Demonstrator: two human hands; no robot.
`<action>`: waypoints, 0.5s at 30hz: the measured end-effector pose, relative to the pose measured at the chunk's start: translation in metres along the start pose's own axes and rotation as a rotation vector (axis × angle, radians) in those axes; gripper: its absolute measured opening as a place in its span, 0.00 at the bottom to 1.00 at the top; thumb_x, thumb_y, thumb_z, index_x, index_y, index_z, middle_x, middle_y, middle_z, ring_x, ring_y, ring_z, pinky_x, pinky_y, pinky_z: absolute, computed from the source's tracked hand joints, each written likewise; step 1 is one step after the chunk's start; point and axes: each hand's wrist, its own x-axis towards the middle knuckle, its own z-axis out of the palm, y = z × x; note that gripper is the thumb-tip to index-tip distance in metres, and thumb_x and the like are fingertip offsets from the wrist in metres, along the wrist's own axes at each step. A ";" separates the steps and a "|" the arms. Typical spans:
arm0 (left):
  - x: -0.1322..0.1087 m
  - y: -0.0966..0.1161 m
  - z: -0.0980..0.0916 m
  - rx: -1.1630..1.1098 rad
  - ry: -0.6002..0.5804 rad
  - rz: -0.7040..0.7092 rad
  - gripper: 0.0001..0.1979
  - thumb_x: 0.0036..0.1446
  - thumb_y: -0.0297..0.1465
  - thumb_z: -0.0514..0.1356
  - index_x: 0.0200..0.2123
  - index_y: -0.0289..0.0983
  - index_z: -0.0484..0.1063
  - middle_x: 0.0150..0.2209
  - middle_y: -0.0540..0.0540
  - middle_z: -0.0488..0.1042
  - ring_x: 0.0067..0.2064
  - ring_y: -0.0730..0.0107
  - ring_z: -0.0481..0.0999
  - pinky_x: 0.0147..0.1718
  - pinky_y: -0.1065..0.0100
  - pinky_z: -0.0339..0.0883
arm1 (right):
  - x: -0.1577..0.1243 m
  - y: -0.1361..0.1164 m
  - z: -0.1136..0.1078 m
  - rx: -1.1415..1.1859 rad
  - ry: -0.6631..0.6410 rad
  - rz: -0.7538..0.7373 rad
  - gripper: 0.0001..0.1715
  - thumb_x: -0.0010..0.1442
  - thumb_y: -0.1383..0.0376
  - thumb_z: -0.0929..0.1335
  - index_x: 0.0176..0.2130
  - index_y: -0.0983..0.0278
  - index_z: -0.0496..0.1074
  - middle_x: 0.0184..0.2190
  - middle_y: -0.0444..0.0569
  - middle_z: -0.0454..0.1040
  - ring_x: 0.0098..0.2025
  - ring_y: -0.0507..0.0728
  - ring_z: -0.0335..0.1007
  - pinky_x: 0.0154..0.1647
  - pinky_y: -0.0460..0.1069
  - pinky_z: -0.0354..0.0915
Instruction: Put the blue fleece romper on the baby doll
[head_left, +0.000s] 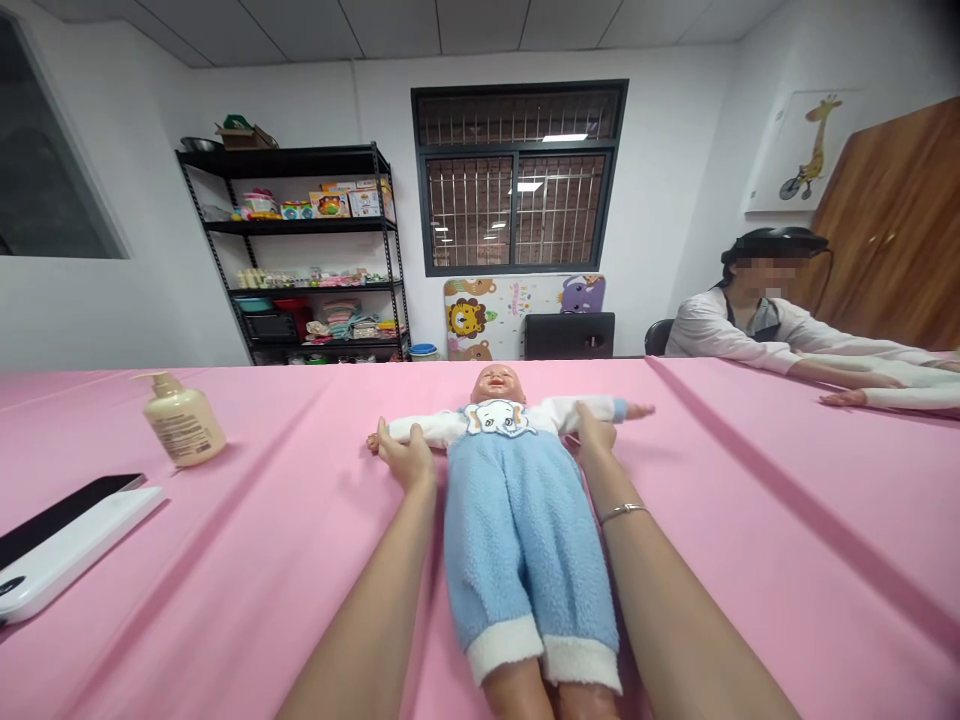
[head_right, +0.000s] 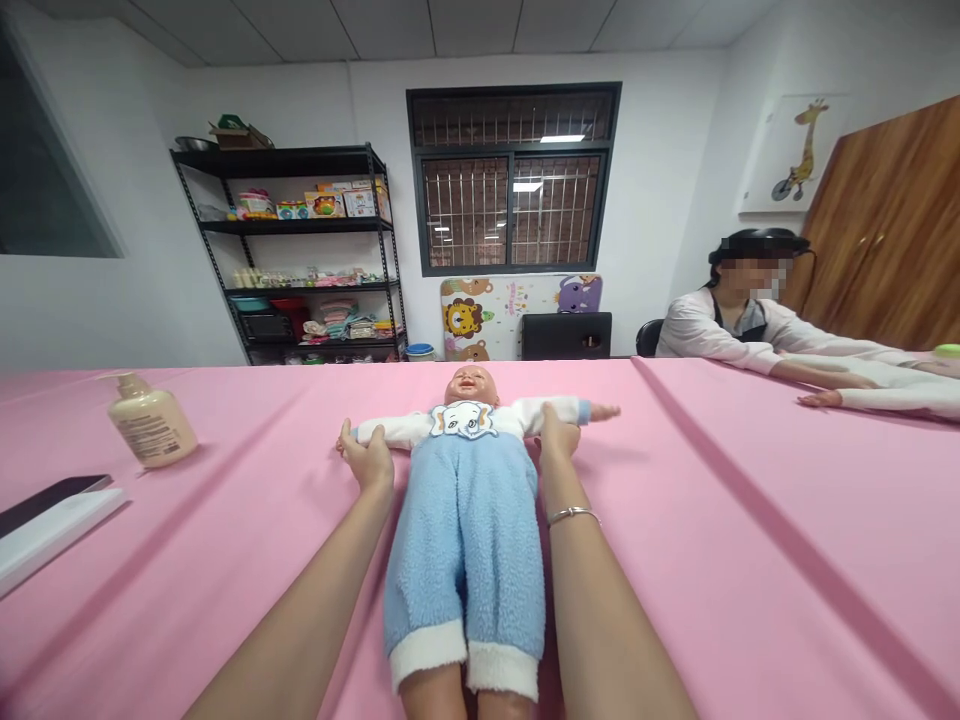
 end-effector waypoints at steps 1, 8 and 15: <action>0.001 -0.002 0.001 0.018 0.030 -0.002 0.29 0.55 0.34 0.52 0.59 0.37 0.46 0.58 0.35 0.51 0.59 0.55 0.55 0.53 0.60 0.55 | 0.000 0.004 -0.001 -0.008 0.064 0.060 0.41 0.57 0.48 0.54 0.58 0.75 0.49 0.46 0.70 0.65 0.41 0.65 0.70 0.30 0.54 0.68; 0.008 -0.012 0.002 0.022 0.217 -0.036 0.22 0.51 0.25 0.51 0.51 0.35 0.54 0.48 0.36 0.65 0.56 0.53 0.59 0.50 0.57 0.57 | -0.005 0.016 0.001 -0.118 0.485 0.192 0.47 0.55 0.54 0.59 0.60 0.77 0.35 0.55 0.75 0.52 0.56 0.73 0.54 0.51 0.62 0.56; 0.011 -0.014 -0.004 0.011 0.221 0.049 0.21 0.51 0.21 0.48 0.50 0.34 0.53 0.49 0.36 0.63 0.54 0.60 0.62 0.49 0.62 0.59 | -0.003 0.033 0.002 -0.304 0.633 -0.016 0.42 0.53 0.59 0.64 0.59 0.74 0.45 0.54 0.73 0.53 0.57 0.72 0.49 0.54 0.61 0.51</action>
